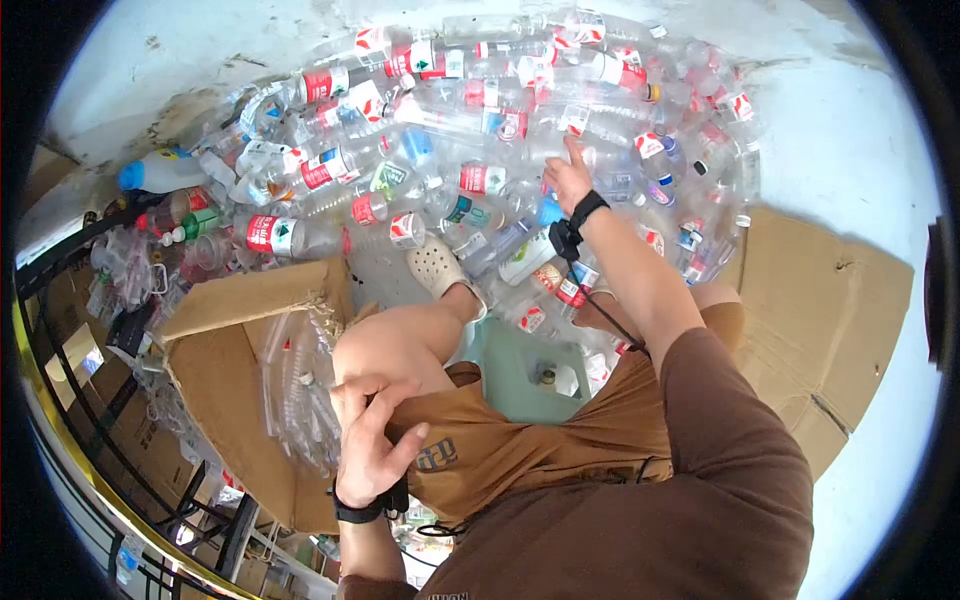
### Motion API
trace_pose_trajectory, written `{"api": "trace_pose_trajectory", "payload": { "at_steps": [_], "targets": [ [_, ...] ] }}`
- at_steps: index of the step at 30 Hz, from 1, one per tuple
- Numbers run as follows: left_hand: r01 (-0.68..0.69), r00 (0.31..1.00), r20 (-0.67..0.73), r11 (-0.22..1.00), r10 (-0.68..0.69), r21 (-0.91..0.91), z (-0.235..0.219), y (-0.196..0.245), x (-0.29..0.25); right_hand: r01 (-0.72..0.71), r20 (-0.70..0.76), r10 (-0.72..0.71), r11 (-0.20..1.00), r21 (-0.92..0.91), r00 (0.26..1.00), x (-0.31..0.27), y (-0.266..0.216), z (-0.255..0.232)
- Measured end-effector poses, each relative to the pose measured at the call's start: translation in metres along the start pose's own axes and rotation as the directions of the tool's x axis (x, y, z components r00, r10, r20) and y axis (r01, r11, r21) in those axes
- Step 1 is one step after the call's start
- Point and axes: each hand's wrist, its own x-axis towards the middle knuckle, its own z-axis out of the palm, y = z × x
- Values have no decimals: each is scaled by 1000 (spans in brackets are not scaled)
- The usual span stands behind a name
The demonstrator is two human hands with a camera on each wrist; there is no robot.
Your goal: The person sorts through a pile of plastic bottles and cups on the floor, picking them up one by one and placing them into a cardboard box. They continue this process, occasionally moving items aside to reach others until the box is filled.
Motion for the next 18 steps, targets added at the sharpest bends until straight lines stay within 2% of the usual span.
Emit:
{"api": "trace_pose_trajectory", "payload": {
  "at_steps": [2, 4, 8, 10, 12, 14, 15, 16, 17, 18],
  "targets": [
    [-63, 998, -14, 998, 63, 3, -1, 1, 0, -2, 26, 1, 999, 46, 1000, -32, -2, -2],
    [-77, 997, -15, 997, 77, 10, -2, 2, -2, -36, 163, 24, 997, 69, 986, -71, -5, -4],
    [-208, 978, -12, 975, 208, -75, -2, -7, -8, -96, 326, 53, 988, 117, 944, -170, -29, 5],
    [-274, 961, -2, 948, 277, -163, 1, -15, -12, -83, 480, -22, 977, 196, 877, -217, -33, 1],
    [-354, 935, -54, 927, 349, -124, 7, -23, -15, -29, 572, -73, 985, 168, 817, -277, -49, 10],
    [-392, 920, -93, 903, 381, -178, 15, -21, -23, 16, 630, -57, 997, 71, 774, -343, -65, 22],
    [-405, 913, -121, 900, 390, -158, 21, -22, -30, -8, 679, -25, 999, 45, 733, -371, -61, 27],
    [-436, 897, -144, 890, 418, -132, 25, -21, -35, 57, 729, -75, 997, 50, 681, -392, -57, 31],
    [-420, 901, -174, 900, 398, -115, 24, -14, -47, 122, 765, -129, 990, 67, 631, -409, -55, 32],
    [-349, 936, -131, 907, 326, -234, 23, -4, -59, 118, 782, -119, 991, 58, 612, -424, -52, 33]
  ]
}}
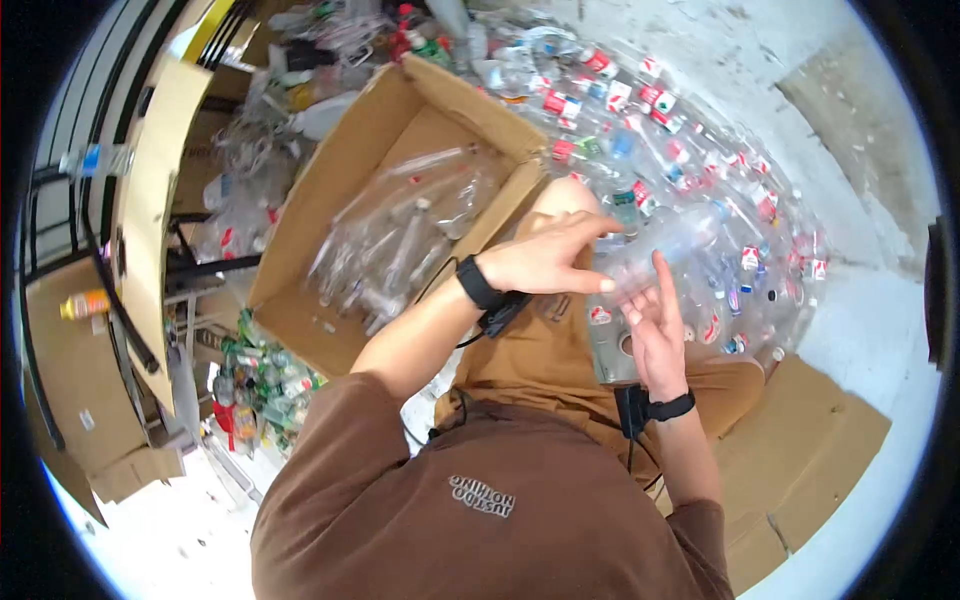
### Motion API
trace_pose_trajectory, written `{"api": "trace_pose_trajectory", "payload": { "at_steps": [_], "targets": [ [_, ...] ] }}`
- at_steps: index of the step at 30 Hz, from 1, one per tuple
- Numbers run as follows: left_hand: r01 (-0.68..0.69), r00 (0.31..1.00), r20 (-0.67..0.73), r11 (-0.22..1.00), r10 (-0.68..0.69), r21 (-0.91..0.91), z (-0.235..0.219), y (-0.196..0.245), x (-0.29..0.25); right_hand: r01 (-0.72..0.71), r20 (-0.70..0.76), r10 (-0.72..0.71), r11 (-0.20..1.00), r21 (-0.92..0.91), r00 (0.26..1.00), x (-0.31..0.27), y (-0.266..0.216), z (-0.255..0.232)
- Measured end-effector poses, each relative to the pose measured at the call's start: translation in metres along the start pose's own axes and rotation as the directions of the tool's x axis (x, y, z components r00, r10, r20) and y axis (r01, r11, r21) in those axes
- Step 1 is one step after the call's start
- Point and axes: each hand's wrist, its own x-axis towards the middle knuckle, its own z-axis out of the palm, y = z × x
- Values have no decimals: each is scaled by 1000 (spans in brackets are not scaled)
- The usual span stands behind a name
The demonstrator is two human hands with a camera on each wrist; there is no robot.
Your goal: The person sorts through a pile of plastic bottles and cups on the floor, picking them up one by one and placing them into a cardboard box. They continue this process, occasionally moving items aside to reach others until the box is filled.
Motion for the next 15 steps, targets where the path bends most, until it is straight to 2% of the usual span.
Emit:
{"api": "trace_pose_trajectory", "payload": {
  "at_steps": [1, 2, 4, 6, 8, 9, 11, 12, 13, 14, 15],
  "targets": [
    [82, 996, 37, 990, -78, -111, 3, 9, -11, 5, 52, -1, 996, -85, 999, -8, 2, 10],
    [85, 996, 24, 991, -83, -108, 6, 13, -23, 16, 100, 1, 986, -167, 995, -16, 5, 17],
    [136, 991, 45, 973, -130, -184, 10, 19, -40, 5, 164, 25, 983, -182, 986, -23, 14, 19],
    [126, 992, 22, 977, -125, -173, 12, 12, -61, -17, 257, 67, 981, -193, 964, -29, 27, 19],
    [137, 978, -88, 905, -187, -404, 13, -8, -84, 25, 306, 56, 966, -257, 950, -34, 23, 31],
    [92, 952, -201, 840, -232, -535, 7, -12, -97, 56, 318, 46, 951, -304, 947, -37, 20, 33],
    [162, 841, -344, 801, -418, -577, -12, -37, -122, 63, 313, 56, 932, -357, 948, -42, 17, 26],
    [63, 765, -496, 814, -411, -578, -15, -66, -134, 27, 265, 69, 939, -342, 962, -46, 16, 19],
    [225, 658, -522, 803, -543, -552, -24, -81, -151, 7, 207, 57, 954, -299, 977, -50, 15, 13],
    [297, 577, -535, 769, -617, -566, -29, -124, -171, -12, 146, 51, 967, -253, 988, -55, 14, 6],
    [450, 461, -598, 754, -655, -479, -33, -152, -189, -19, 152, 59, 968, -252, 987, -59, 11, 0]
  ]
}}
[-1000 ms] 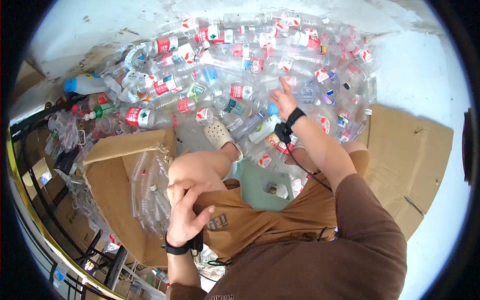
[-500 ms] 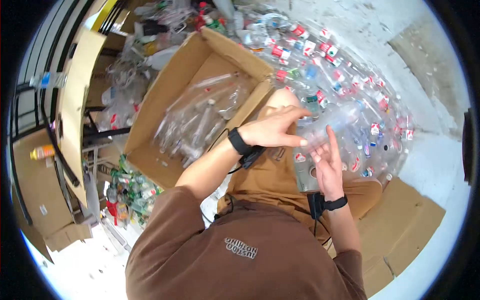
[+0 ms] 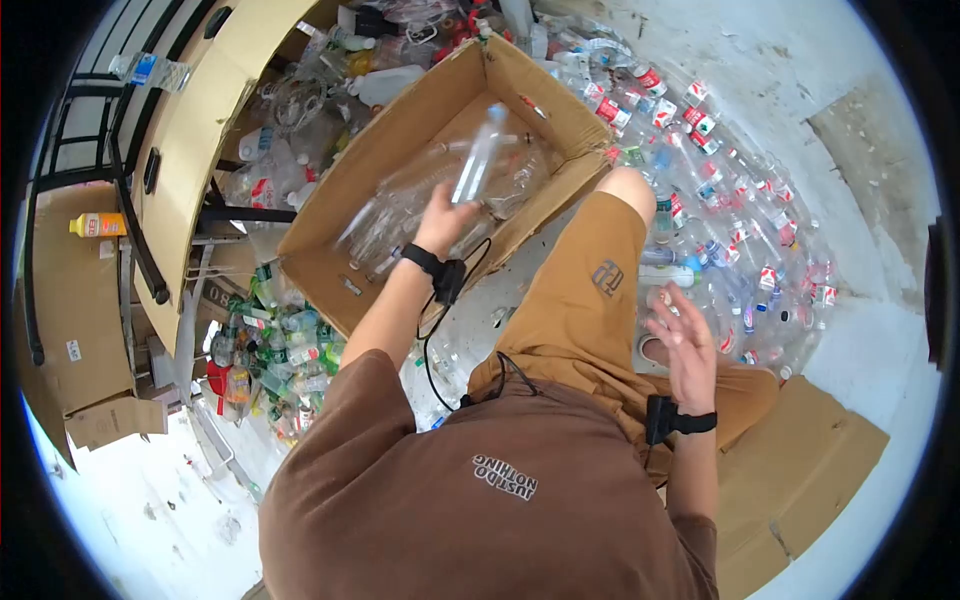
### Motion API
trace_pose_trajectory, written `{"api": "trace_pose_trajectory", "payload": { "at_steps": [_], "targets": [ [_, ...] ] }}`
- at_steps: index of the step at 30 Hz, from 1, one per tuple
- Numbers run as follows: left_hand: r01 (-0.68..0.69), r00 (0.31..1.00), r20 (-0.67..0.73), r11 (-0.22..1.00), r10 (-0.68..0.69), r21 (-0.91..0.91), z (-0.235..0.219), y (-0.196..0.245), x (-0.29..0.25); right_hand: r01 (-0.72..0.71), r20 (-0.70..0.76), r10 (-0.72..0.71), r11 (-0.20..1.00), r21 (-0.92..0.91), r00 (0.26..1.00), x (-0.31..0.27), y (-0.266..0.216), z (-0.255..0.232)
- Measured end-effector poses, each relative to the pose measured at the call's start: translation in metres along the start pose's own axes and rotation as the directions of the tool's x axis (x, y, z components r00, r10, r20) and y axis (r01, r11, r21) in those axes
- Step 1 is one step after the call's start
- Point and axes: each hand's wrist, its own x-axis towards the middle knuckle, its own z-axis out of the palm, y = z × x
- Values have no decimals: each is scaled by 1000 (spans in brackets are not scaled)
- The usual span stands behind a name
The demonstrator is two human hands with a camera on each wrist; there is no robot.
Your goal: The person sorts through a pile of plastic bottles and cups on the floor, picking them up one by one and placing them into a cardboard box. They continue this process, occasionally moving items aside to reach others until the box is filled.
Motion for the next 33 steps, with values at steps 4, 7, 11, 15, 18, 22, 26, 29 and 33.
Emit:
{"api": "trace_pose_trajectory", "payload": {
  "at_steps": [4, 7, 11, 15, 18, 22, 26, 29, 33],
  "targets": [
    [77, 969, -248, 963, -11, 259, -60, -131, 26, -24, -171, 30, 999, 34, 985, -22, -3, -22],
    [328, 925, -354, 757, -137, 565, -77, -132, 1, -53, -237, 55, 998, 14, 970, -31, 0, -33],
    [450, 885, -428, 564, -182, 692, -75, -141, -12, -26, -252, 48, 996, 90, 967, -33, 9, -39],
    [513, 857, -438, 507, -269, 693, -74, -166, 4, -38, -250, 66, 993, 112, 966, -30, 10, -36],
    [424, 904, -402, 421, -145, 802, -78, -209, 31, -45, -263, 72, 993, 109, 962, -29, 10, -33],
    [478, 870, -383, 340, -311, 810, -66, -151, 37, -18, -229, 58, 985, 171, 972, -33, 10, -41],
    [337, 927, -369, 596, -74, 729, -20, -78, 37, -34, -288, 91, 980, 196, 953, -31, 17, -51],
    [-138, 963, -86, 742, 255, 656, 12, -23, 33, -95, -323, 167, 969, 229, 932, -26, 16, -61],
    [-481, 864, 292, 843, 410, 240, 76, 97, -6, -152, -395, 248, 954, 259, 885, -9, 20, -89]
  ]
}}
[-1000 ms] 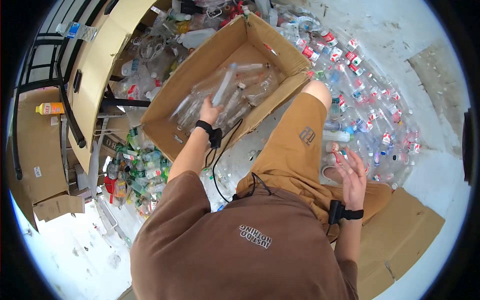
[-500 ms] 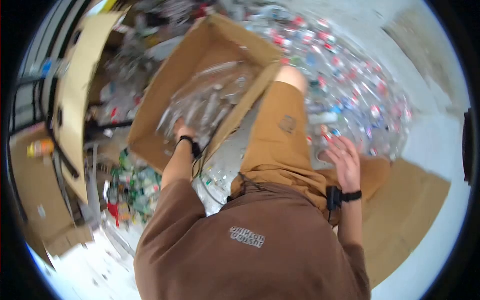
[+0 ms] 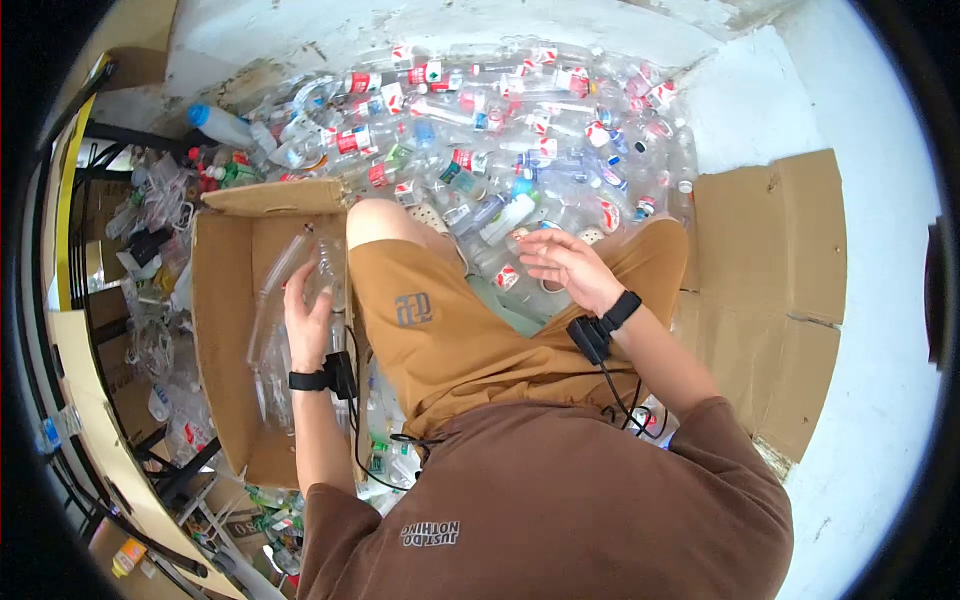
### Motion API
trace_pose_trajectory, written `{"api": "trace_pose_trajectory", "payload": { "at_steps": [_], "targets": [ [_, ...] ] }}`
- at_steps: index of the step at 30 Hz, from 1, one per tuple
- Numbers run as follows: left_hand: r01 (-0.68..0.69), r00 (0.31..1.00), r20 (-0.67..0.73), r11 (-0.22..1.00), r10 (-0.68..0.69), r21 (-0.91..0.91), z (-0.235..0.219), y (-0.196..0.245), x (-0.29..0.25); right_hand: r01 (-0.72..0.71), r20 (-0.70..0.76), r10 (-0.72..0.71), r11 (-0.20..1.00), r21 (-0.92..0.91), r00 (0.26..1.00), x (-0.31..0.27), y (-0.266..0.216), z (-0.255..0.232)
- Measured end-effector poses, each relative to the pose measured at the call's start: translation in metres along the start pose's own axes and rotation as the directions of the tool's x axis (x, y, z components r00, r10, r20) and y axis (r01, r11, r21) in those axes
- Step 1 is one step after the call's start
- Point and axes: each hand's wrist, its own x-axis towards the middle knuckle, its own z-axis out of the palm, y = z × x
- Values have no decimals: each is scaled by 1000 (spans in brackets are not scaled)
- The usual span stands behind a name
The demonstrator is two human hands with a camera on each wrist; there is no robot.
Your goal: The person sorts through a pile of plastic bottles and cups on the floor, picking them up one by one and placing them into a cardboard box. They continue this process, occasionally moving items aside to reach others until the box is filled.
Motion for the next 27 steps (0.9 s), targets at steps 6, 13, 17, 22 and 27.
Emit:
{"api": "trace_pose_trajectory", "payload": {
  "at_steps": [6, 13, 17, 22, 27],
  "targets": [
    [-245, 884, 360, 952, 297, -184, 37, 89, 19, -95, -145, 112, 988, 120, 983, 62, -1, -46],
    [-454, 754, 613, 862, 236, 225, 57, 102, 33, -143, -333, 177, 982, 124, 926, 163, -10, -118],
    [-392, 750, 640, 893, 169, 223, 61, 102, 45, -64, -604, 1, 995, -82, 797, 227, -32, -167],
    [-324, 750, 658, 905, 67, 276, 66, 104, 58, -29, -784, -164, 974, -226, 599, 305, -50, -267],
    [-300, 751, 658, 917, 56, 263, 67, 99, 66, -443, -529, -552, 294, -847, 644, 314, -96, -260]
  ]
}}
